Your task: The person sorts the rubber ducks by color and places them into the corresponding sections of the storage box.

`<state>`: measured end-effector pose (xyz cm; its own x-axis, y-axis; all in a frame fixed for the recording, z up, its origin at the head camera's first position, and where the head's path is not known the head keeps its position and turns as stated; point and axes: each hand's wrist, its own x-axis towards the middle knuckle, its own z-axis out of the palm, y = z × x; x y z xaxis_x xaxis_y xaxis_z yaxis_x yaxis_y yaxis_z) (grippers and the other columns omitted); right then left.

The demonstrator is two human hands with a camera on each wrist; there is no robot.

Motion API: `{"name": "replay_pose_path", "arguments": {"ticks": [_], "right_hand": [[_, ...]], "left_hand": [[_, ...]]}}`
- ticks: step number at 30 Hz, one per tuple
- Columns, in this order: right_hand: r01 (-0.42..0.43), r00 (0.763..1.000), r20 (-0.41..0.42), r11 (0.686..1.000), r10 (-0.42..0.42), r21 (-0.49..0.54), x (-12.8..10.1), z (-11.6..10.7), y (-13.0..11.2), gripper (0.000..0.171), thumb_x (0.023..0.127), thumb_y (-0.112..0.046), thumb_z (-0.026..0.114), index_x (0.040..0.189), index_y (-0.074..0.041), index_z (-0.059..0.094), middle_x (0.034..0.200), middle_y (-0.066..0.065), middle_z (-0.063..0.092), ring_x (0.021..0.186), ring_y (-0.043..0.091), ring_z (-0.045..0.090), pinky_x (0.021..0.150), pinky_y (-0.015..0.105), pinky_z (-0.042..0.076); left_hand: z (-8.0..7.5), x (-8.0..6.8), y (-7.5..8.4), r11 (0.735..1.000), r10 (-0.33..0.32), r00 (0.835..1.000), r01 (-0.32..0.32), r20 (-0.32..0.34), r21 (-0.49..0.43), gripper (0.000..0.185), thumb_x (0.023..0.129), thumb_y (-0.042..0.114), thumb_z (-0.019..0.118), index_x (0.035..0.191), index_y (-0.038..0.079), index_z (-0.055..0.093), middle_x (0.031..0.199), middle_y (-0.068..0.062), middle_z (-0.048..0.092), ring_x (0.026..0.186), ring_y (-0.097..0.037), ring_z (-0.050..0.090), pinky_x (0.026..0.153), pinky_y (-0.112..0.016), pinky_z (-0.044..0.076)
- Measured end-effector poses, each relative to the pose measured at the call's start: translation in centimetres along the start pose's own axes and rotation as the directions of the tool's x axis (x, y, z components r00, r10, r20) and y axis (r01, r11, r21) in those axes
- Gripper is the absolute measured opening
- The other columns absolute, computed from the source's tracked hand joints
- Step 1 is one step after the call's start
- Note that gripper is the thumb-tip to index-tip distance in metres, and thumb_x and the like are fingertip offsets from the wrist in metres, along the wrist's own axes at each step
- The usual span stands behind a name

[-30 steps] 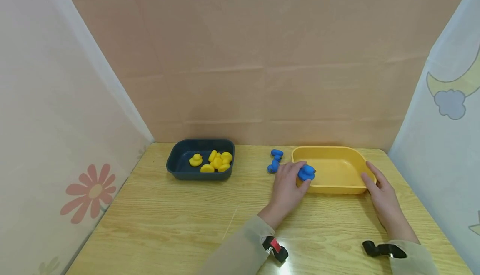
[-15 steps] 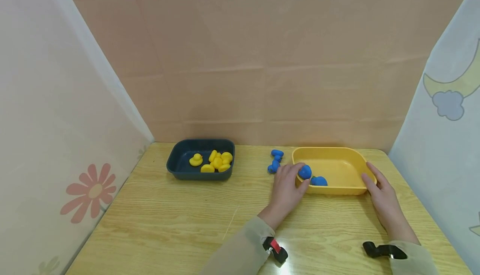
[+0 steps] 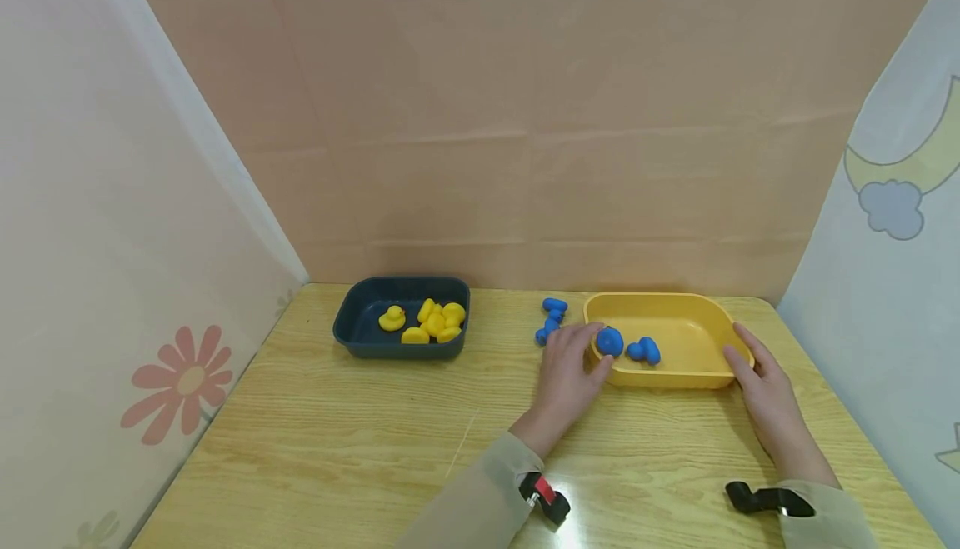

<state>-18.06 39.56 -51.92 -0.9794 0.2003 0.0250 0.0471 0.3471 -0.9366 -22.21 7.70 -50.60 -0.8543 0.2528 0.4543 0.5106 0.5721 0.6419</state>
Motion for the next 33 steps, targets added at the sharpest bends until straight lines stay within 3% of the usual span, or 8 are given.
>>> {"name": "replay_pose_path", "arguments": {"ticks": [13, 22, 33], "right_hand": [[-0.004, 1.0, -0.009, 1.0, 0.004, 0.017, -0.1, -0.2, 0.1, 0.072, 0.118, -0.048, 0.048, 0.179, -0.035, 0.013, 0.185, 0.006, -0.004, 0.167, 0.029, -0.015, 0.113, -0.001, 0.009], [-0.007, 1.0, -0.013, 1.0, 0.008, 0.018, -0.2, -0.1, 0.0, 0.072, 0.118, -0.048, 0.048, 0.179, -0.035, 0.012, 0.185, 0.005, -0.004, 0.167, 0.029, -0.015, 0.114, 0.001, 0.006], [-0.003, 1.0, -0.003, 1.0, 0.003, 0.014, 0.0, 0.1, 0.0, 0.072, 0.118, -0.048, 0.047, 0.179, -0.034, 0.012, 0.185, 0.004, -0.003, 0.167, 0.03, -0.014, 0.113, -0.001, 0.009]], "left_hand": [[-1.9, 0.7, -2.2, 0.995, -0.077, 0.996, 0.075, -0.046, -0.059, 0.05, 0.105, 0.024, 0.08, 0.152, 0.018, 0.065, 0.147, -0.002, 0.063, 0.136, -0.025, 0.055, 0.112, -0.043, 0.051], [-2.1, 1.1, -4.5, 0.988, -0.143, 0.987, 0.139, -0.069, -0.064, 0.053, 0.104, 0.025, 0.081, 0.154, 0.015, 0.064, 0.149, -0.008, 0.061, 0.14, -0.032, 0.053, 0.115, -0.05, 0.05], [-2.1, 1.1, -6.0, 0.981, -0.186, 0.982, 0.184, -0.035, -0.063, 0.056, 0.106, 0.029, 0.079, 0.156, 0.014, 0.061, 0.157, -0.006, 0.06, 0.149, -0.031, 0.049, 0.123, -0.05, 0.043]]}}
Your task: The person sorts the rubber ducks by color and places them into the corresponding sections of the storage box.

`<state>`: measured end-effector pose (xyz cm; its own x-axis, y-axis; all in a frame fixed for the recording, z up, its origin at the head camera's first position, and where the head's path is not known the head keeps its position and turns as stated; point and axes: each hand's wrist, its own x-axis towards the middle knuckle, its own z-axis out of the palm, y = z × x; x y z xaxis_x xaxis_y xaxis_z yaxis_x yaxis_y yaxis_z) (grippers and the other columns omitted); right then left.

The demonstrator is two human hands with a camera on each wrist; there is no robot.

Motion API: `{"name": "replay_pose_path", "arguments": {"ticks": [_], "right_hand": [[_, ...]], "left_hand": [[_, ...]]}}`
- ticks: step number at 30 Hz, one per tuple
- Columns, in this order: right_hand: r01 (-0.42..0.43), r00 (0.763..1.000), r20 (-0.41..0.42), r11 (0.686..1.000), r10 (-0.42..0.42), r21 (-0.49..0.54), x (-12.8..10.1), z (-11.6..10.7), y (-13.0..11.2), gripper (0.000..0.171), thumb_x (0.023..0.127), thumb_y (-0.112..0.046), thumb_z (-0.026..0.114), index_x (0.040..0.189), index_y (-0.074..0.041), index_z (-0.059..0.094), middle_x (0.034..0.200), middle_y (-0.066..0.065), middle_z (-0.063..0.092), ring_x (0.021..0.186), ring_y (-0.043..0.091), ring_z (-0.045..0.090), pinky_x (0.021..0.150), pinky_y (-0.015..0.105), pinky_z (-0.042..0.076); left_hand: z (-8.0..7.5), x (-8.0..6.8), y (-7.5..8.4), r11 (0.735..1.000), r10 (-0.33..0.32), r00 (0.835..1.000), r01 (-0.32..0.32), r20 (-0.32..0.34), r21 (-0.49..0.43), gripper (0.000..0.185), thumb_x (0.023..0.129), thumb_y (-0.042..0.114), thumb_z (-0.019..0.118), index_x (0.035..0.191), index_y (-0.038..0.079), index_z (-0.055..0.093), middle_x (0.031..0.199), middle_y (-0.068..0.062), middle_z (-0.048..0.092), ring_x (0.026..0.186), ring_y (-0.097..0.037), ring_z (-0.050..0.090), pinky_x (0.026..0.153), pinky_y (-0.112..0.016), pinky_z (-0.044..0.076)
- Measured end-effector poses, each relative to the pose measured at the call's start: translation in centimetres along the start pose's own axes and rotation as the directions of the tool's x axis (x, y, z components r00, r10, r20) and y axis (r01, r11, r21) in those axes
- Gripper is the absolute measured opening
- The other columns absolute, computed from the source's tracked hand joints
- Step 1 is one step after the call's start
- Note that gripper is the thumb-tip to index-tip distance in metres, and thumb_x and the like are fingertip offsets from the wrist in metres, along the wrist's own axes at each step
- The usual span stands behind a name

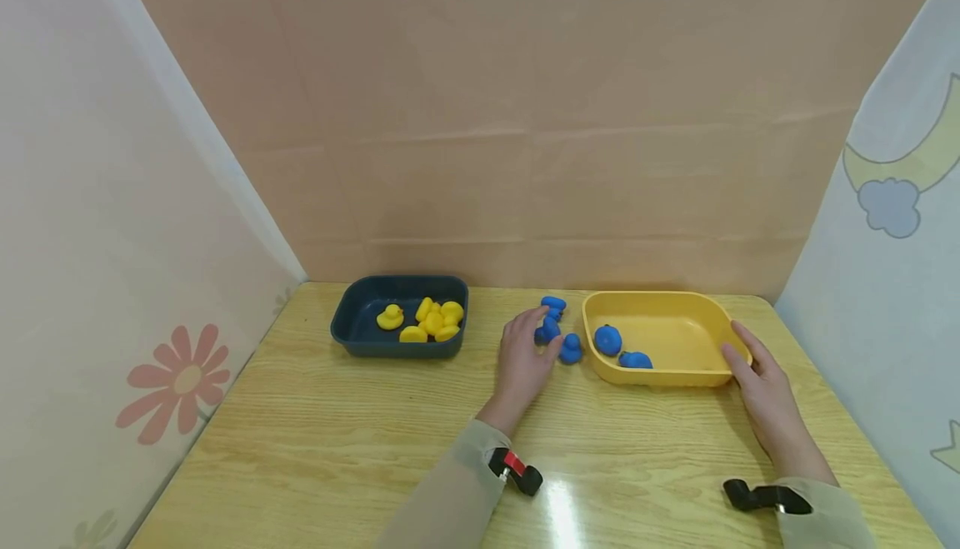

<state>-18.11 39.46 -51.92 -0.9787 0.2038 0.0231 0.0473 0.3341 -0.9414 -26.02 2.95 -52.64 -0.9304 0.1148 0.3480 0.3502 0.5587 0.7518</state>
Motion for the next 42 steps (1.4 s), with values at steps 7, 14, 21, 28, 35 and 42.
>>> {"name": "replay_pose_path", "arguments": {"ticks": [7, 14, 21, 28, 35, 42], "right_hand": [[0.002, 1.0, -0.003, 1.0, -0.002, -0.004, 0.0, 0.12, -0.11, 0.073, 0.118, -0.049, 0.048, 0.179, -0.034, 0.012, 0.185, 0.004, -0.002, 0.168, 0.03, -0.014, 0.113, -0.001, 0.01], [0.007, 1.0, 0.001, 1.0, -0.007, -0.017, -0.02, 0.03, -0.08, 0.072, 0.118, -0.049, 0.047, 0.179, -0.034, 0.012, 0.185, 0.006, -0.003, 0.167, 0.032, -0.015, 0.11, -0.002, 0.007], [0.012, 1.0, -0.001, 1.0, -0.012, -0.009, 0.08, 0.03, 0.06, 0.072, 0.118, -0.048, 0.048, 0.179, -0.033, 0.012, 0.185, 0.005, -0.003, 0.167, 0.031, -0.015, 0.112, -0.001, 0.008], [0.003, 1.0, -0.007, 1.0, -0.003, 0.0, 0.01, 0.02, 0.15, 0.072, 0.118, -0.048, 0.048, 0.179, -0.033, 0.012, 0.185, 0.005, -0.003, 0.167, 0.03, -0.015, 0.113, 0.0, 0.01], [0.005, 1.0, -0.008, 1.0, -0.005, -0.01, 0.14, 0.02, 0.3, 0.073, 0.118, -0.048, 0.048, 0.179, -0.033, 0.012, 0.185, 0.006, -0.003, 0.167, 0.032, -0.014, 0.111, -0.002, 0.009], [-0.007, 1.0, -0.005, 1.0, 0.007, -0.018, 0.3, -0.02, 0.32, 0.074, 0.118, -0.05, 0.047, 0.179, -0.032, 0.011, 0.185, 0.008, -0.004, 0.167, 0.033, -0.015, 0.112, -0.001, 0.008]], "left_hand": [[0.11, 0.08, -0.43, 1.0, -0.019, 1.0, 0.019, 0.02, -0.006, 0.057, 0.106, 0.027, 0.078, 0.158, 0.017, 0.059, 0.16, -0.005, 0.059, 0.152, -0.029, 0.047, 0.125, -0.049, 0.04], [0.34, 0.11, -0.84, 0.999, -0.038, 0.999, 0.038, 0.036, 0.006, 0.056, 0.107, 0.028, 0.078, 0.159, 0.017, 0.059, 0.159, -0.004, 0.061, 0.151, -0.03, 0.048, 0.125, -0.05, 0.041], [0.32, 0.0, -0.88, 0.998, -0.063, 0.997, 0.063, 0.054, 0.004, 0.057, 0.107, 0.027, 0.078, 0.159, 0.017, 0.059, 0.158, -0.004, 0.062, 0.15, -0.031, 0.049, 0.124, -0.051, 0.042], [0.27, -0.01, -0.81, 0.997, -0.08, 0.994, 0.08, 0.073, 0.008, 0.057, 0.107, 0.027, 0.077, 0.159, 0.016, 0.059, 0.156, -0.004, 0.064, 0.15, -0.032, 0.049, 0.124, -0.052, 0.041], [0.41, 0.05, -0.83, 0.997, -0.064, 0.996, 0.062, 0.055, 0.044, 0.056, 0.105, 0.023, 0.08, 0.157, 0.014, 0.061, 0.152, -0.006, 0.067, 0.145, -0.033, 0.054, 0.122, -0.05, 0.044], [0.53, 0.01, -0.83, 0.997, -0.052, 0.998, 0.05, 0.031, 0.058, 0.056, 0.102, 0.019, 0.083, 0.154, 0.014, 0.063, 0.14, -0.005, 0.072, 0.139, -0.032, 0.058, 0.119, -0.049, 0.046]]}}
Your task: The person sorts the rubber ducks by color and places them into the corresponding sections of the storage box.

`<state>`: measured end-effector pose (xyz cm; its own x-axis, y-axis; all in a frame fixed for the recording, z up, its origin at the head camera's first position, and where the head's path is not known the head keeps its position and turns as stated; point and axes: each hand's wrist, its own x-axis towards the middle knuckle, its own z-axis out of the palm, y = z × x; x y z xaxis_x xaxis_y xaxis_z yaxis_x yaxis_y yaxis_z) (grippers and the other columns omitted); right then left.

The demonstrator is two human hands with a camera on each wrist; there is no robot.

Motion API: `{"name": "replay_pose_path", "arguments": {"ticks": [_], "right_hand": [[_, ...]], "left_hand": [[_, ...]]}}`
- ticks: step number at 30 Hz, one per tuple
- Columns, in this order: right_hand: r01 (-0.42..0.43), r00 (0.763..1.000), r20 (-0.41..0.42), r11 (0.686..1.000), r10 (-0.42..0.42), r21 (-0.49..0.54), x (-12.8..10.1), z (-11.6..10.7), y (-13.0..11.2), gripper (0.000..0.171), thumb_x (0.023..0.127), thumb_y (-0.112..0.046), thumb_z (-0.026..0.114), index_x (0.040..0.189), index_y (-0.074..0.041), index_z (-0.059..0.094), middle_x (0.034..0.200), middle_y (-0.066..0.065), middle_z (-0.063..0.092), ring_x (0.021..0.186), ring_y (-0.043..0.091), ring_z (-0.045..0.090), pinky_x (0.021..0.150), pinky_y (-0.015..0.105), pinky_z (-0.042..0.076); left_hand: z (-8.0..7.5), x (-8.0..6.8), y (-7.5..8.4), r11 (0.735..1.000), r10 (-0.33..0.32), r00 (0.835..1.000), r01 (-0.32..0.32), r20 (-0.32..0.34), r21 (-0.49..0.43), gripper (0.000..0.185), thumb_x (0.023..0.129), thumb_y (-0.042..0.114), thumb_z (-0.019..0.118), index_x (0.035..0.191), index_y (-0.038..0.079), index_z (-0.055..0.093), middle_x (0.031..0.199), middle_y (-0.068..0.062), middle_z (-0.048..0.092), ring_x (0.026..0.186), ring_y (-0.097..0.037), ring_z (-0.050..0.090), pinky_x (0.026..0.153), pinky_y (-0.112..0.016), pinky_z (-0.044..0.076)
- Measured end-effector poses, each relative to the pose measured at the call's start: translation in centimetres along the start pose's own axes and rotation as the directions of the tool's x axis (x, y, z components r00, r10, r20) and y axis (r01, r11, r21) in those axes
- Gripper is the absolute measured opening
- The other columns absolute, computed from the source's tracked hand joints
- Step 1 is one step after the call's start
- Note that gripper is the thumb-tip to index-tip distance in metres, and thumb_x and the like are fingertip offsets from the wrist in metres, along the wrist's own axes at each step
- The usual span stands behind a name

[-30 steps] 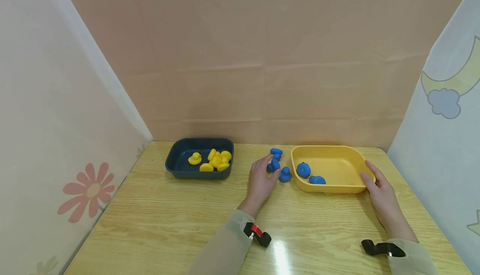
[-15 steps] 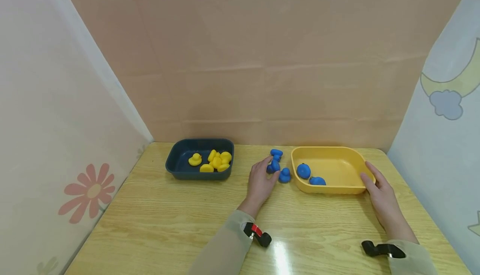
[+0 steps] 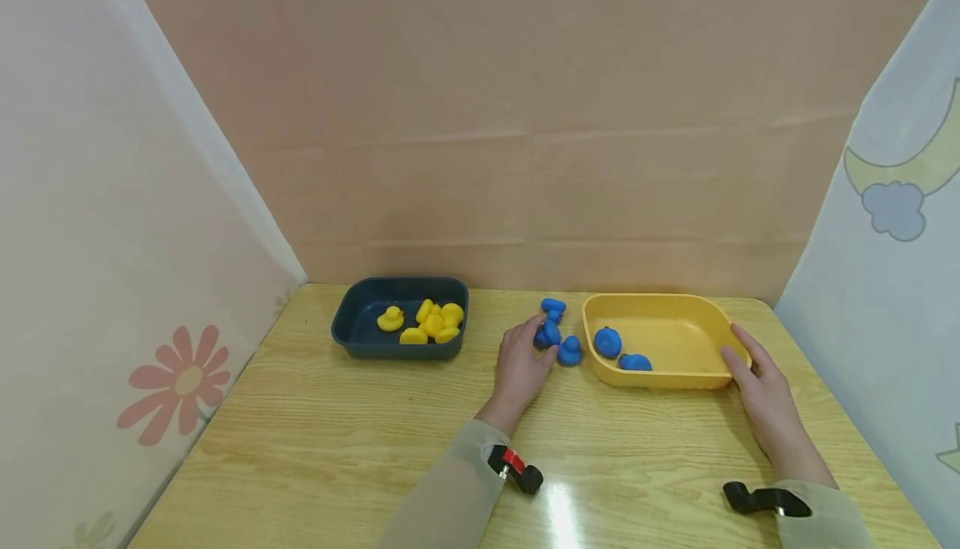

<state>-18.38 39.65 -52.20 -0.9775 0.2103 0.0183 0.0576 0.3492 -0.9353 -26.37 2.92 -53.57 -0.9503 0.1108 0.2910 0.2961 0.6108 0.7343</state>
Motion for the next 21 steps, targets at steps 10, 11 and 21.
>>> {"name": "replay_pose_path", "arguments": {"ticks": [10, 11, 21], "right_hand": [[0.0, 1.0, 0.001, 1.0, 0.0, -0.017, -0.11, -0.03, -0.13, 0.074, 0.118, -0.051, 0.046, 0.179, -0.031, 0.01, 0.185, 0.01, -0.004, 0.167, 0.035, -0.014, 0.115, 0.002, 0.004], [-0.001, 1.0, 0.001, 1.0, 0.001, -0.015, -0.1, -0.03, -0.14, 0.074, 0.118, -0.051, 0.046, 0.179, -0.032, 0.01, 0.185, 0.01, -0.004, 0.167, 0.035, -0.014, 0.113, 0.001, 0.005], [-0.009, 1.0, 0.005, 1.0, 0.009, -0.008, -0.16, -0.05, -0.28, 0.074, 0.117, -0.051, 0.046, 0.179, -0.032, 0.009, 0.184, 0.01, -0.006, 0.167, 0.034, -0.015, 0.114, 0.001, 0.005]], "left_hand": [[-0.1, -0.15, 0.21, 1.0, 0.002, 1.0, -0.002, -0.006, 0.02, 0.058, 0.099, 0.016, 0.087, 0.153, 0.015, 0.064, 0.125, -0.002, 0.074, 0.126, -0.027, 0.061, 0.111, -0.045, 0.05], [-0.11, -0.16, 0.22, 1.0, 0.005, 1.0, -0.005, -0.008, 0.024, 0.059, 0.098, 0.015, 0.087, 0.152, 0.015, 0.065, 0.124, -0.002, 0.074, 0.125, -0.026, 0.061, 0.11, -0.044, 0.05], [-0.07, -0.29, 0.3, 0.998, 0.012, 1.0, -0.011, -0.017, 0.06, 0.059, 0.097, 0.013, 0.088, 0.151, 0.016, 0.065, 0.12, -0.001, 0.072, 0.12, -0.025, 0.061, 0.107, -0.042, 0.052]]}}
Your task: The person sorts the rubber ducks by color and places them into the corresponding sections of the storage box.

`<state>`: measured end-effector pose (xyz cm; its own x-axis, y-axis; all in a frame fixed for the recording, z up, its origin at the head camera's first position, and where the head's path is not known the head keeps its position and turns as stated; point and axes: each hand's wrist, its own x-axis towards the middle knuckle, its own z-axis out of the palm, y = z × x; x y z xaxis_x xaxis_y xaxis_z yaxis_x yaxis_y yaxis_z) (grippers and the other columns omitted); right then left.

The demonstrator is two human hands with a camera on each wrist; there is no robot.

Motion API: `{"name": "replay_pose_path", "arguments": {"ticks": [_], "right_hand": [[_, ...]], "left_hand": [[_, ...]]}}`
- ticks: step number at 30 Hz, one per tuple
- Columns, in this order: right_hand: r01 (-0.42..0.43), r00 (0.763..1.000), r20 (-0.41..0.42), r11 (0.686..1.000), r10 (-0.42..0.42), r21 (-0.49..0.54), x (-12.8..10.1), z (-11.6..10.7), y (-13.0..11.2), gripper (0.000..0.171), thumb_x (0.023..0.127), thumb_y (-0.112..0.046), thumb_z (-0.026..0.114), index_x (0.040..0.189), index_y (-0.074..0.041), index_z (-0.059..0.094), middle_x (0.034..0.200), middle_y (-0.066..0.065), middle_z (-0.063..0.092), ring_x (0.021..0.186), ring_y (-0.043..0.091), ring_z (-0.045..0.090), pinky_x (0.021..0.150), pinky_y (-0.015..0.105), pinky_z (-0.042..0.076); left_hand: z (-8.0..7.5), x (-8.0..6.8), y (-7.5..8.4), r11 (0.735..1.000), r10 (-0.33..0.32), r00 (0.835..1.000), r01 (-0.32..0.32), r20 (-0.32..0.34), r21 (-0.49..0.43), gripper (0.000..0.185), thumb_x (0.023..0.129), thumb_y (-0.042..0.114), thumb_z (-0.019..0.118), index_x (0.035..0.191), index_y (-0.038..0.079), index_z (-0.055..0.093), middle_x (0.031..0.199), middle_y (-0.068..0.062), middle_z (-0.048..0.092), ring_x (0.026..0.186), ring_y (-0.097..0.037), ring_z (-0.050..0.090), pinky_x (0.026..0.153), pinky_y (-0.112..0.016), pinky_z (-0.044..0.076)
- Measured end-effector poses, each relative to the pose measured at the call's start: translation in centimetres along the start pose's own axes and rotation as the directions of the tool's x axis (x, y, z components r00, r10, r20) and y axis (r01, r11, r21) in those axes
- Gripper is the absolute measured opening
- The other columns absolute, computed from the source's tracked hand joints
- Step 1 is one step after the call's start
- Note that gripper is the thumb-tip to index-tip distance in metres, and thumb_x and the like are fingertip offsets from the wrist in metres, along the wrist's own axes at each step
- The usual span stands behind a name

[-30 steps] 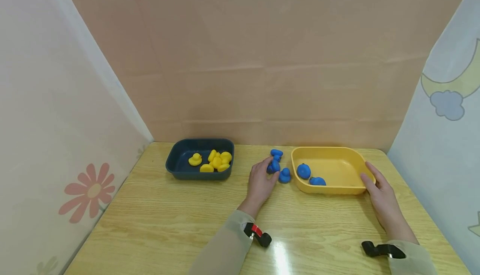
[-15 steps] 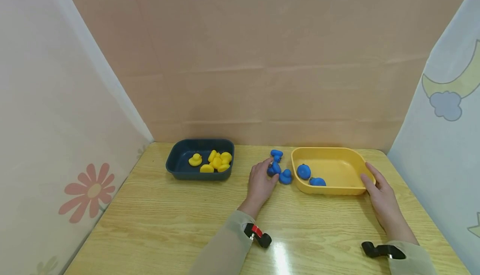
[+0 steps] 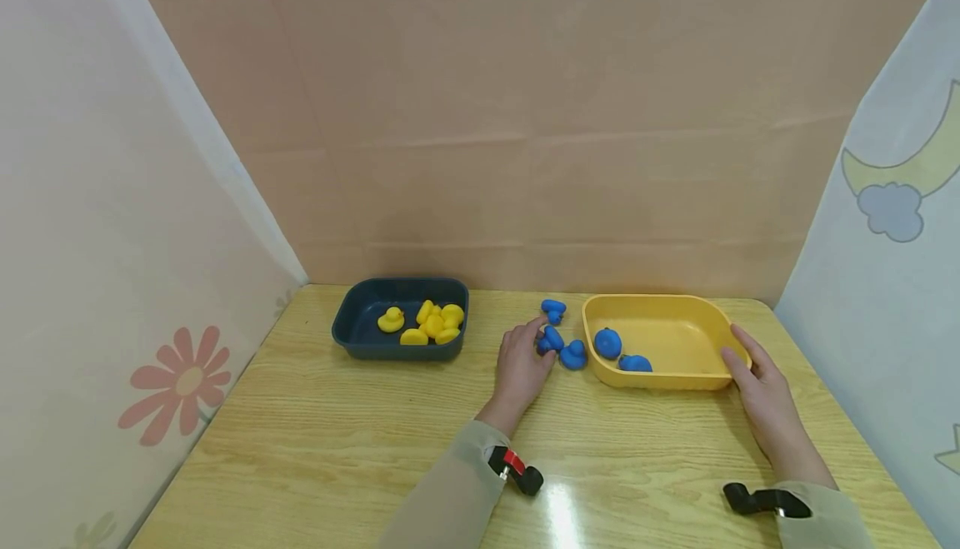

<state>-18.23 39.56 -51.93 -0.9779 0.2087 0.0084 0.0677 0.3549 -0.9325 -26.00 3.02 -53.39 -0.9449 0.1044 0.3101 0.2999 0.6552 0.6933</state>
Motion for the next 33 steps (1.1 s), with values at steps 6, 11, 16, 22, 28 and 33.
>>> {"name": "replay_pose_path", "arguments": {"ticks": [6, 11, 16, 22, 28, 33], "right_hand": [[0.0, 1.0, 0.005, 1.0, 0.0, -0.001, -0.16, -0.02, -0.16, 0.074, 0.117, -0.052, 0.046, 0.179, -0.033, 0.009, 0.184, 0.01, -0.006, 0.166, 0.035, -0.015, 0.111, -0.001, 0.006], [0.011, 1.0, 0.004, 1.0, -0.011, -0.005, -0.25, 0.02, -0.21, 0.074, 0.118, -0.051, 0.046, 0.179, -0.032, 0.009, 0.184, 0.011, -0.005, 0.167, 0.035, -0.014, 0.109, -0.003, 0.008], [0.016, 1.0, 0.007, 1.0, -0.016, 0.001, -0.31, 0.03, -0.17, 0.074, 0.118, -0.05, 0.046, 0.179, -0.033, 0.009, 0.184, 0.01, -0.006, 0.167, 0.035, -0.015, 0.109, -0.003, 0.008], [0.015, 1.0, 0.005, 1.0, -0.015, -0.007, -0.27, -0.02, -0.08, 0.074, 0.118, -0.051, 0.046, 0.179, -0.033, 0.009, 0.184, 0.01, -0.005, 0.166, 0.035, -0.015, 0.109, -0.002, 0.007], [0.01, 1.0, -0.001, 1.0, -0.01, -0.009, -0.18, 0.03, 0.02, 0.074, 0.118, -0.051, 0.046, 0.179, -0.033, 0.009, 0.184, 0.011, -0.005, 0.167, 0.036, -0.014, 0.118, 0.005, 0.003], [0.005, 1.0, -0.004, 1.0, -0.004, 0.009, -0.1, 0.1, -0.04, 0.074, 0.117, -0.051, 0.047, 0.179, -0.034, 0.01, 0.185, 0.009, -0.005, 0.167, 0.034, -0.015, 0.115, 0.001, 0.005]], "left_hand": [[0.05, -0.04, -0.05, 1.0, 0.002, 1.0, -0.002, -0.007, 0.0, 0.058, 0.097, 0.013, 0.088, 0.15, 0.016, 0.066, 0.118, 0.0, 0.071, 0.117, -0.024, 0.061, 0.105, -0.041, 0.052], [0.04, -0.06, 0.04, 1.0, -0.002, 1.0, 0.002, -0.007, 0.002, 0.057, 0.097, 0.014, 0.088, 0.15, 0.016, 0.066, 0.117, 0.001, 0.071, 0.116, -0.023, 0.061, 0.103, -0.04, 0.052], [-0.05, -0.14, 0.13, 1.0, -0.016, 1.0, 0.016, -0.006, -0.015, 0.055, 0.098, 0.015, 0.087, 0.149, 0.016, 0.067, 0.117, 0.001, 0.071, 0.116, -0.022, 0.061, 0.102, -0.04, 0.053], [-0.04, -0.14, 0.16, 0.999, -0.047, 0.999, 0.046, -0.008, -0.026, 0.052, 0.099, 0.016, 0.087, 0.147, 0.019, 0.068, 0.117, 0.002, 0.07, 0.112, -0.02, 0.061, 0.097, -0.037, 0.055], [-0.11, -0.06, 0.27, 0.997, -0.056, 0.998, 0.055, -0.029, -0.046, 0.049, 0.1, 0.017, 0.086, 0.146, 0.018, 0.069, 0.118, 0.001, 0.069, 0.109, -0.018, 0.065, 0.095, -0.037, 0.057], [-0.33, -0.14, 0.5, 0.996, -0.054, 0.997, 0.05, -0.046, -0.074, 0.048, 0.1, 0.018, 0.085, 0.146, 0.017, 0.069, 0.122, -0.001, 0.068, 0.112, -0.018, 0.068, 0.096, -0.037, 0.059]]}}
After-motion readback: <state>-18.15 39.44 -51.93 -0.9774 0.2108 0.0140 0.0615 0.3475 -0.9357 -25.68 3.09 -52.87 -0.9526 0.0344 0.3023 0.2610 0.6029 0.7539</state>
